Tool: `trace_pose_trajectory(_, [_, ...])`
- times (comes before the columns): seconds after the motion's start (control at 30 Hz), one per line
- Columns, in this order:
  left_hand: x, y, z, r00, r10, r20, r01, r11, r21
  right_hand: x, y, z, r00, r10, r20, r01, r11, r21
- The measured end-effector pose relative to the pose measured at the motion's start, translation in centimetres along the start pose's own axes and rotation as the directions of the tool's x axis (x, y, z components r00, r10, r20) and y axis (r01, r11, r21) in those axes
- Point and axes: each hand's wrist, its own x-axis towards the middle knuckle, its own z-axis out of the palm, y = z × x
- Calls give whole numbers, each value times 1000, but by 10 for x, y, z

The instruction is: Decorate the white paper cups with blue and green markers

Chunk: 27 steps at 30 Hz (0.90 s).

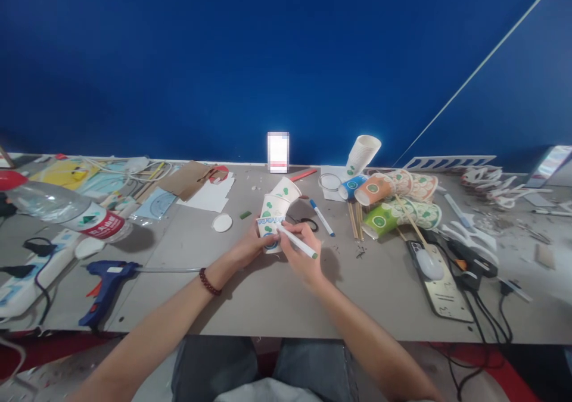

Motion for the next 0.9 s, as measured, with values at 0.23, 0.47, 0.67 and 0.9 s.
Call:
trace_pose_trajectory(0.23, [-3,3,1,1000,19,-6,-19,999,47,1,-4,0,998,-45,-33,42,995,-92])
trace_pose_trajectory(0.47, [-3,2,1,1000,20,-18,-19,999,38,2,-4,-1,997,-62,-43,56,990,-128])
trace_pose_trajectory(0.67, [-3,2,0,1000,20,-8,-20,999,38,2,-3,-1,998,-47,-44,41,992,-115])
trace_pose_trajectory(0.9, [-5,3,2,1000,6,-19,-4,998,69,2,-3,-2,997,-67,-41,60,987,-152])
